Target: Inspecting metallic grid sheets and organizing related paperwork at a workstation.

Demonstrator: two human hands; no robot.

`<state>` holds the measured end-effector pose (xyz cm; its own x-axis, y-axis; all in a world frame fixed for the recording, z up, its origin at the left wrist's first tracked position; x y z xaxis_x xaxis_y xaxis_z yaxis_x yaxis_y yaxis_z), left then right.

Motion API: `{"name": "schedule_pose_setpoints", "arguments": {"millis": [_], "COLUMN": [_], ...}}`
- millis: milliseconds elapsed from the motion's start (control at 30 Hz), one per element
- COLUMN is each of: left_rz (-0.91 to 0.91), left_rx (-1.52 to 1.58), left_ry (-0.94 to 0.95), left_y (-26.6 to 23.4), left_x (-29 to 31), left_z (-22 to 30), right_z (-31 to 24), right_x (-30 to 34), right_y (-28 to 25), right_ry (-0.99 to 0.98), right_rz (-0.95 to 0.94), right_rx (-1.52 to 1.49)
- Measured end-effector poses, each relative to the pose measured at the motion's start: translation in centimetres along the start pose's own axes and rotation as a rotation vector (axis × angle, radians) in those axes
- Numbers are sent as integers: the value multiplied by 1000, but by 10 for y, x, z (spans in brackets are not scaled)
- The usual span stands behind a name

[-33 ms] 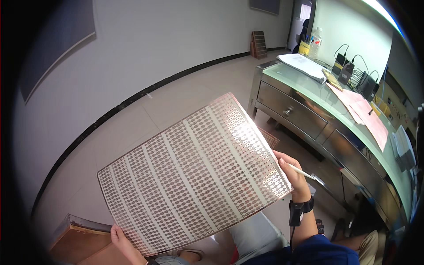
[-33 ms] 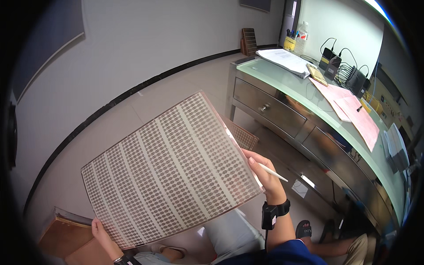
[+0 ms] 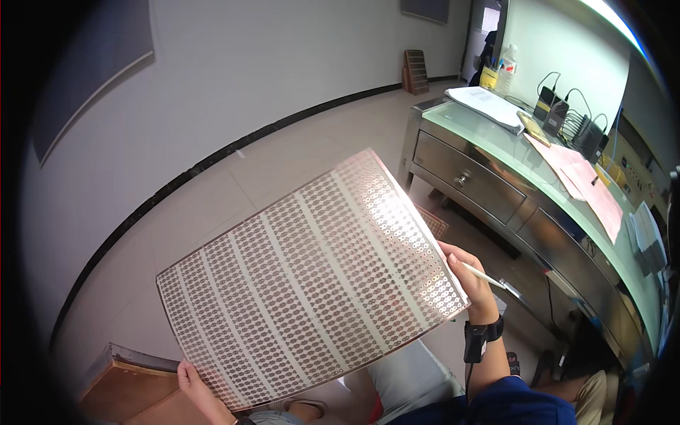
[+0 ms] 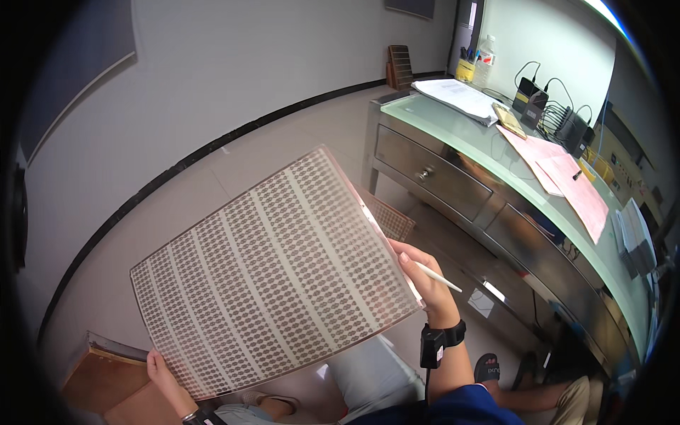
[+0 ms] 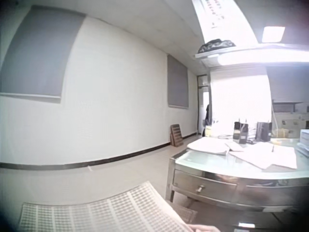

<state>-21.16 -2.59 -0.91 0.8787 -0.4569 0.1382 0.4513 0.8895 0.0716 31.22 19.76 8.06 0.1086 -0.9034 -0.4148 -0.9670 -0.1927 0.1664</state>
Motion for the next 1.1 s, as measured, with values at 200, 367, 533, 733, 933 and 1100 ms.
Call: {"name": "schedule_pose_setpoints", "arguments": {"millis": [200, 367, 533, 733, 933, 1100], "left_rz": [66, 23, -144, -176, -292, -487], "left_rx": [392, 533, 352, 445, 542, 653], "left_ry": [20, 144, -721, -565, -444, -363], "left_y": [7, -35, -29, -66, -58, 4], "left_x": [29, -7, -47, -24, 2, 27], "left_z": [33, 31, -11, 0, -5, -12], "right_z": [0, -15, 46, 25, -21, 7], "right_x": [-6, -29, -41, -29, -14, -2], "right_y": [-13, 2, -33, 19, 70, 31], "right_ry": [66, -226, -294, -21, 112, 118], "right_rz": [12, 172, 8, -26, -55, 15], "right_rx": [87, 12, -585, -687, -492, -387]}}
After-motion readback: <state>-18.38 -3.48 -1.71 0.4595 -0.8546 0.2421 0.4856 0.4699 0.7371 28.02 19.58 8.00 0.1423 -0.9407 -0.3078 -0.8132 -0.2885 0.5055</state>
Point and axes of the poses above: each hand's wrist, its own x-axis away from the middle knuckle, its own y-axis out of the palm, z = x × y, the point moved 8 cm from there along -x, towards the middle knuckle, and after that the axes turned 13 degrees about -y, right-handed, at the moved point
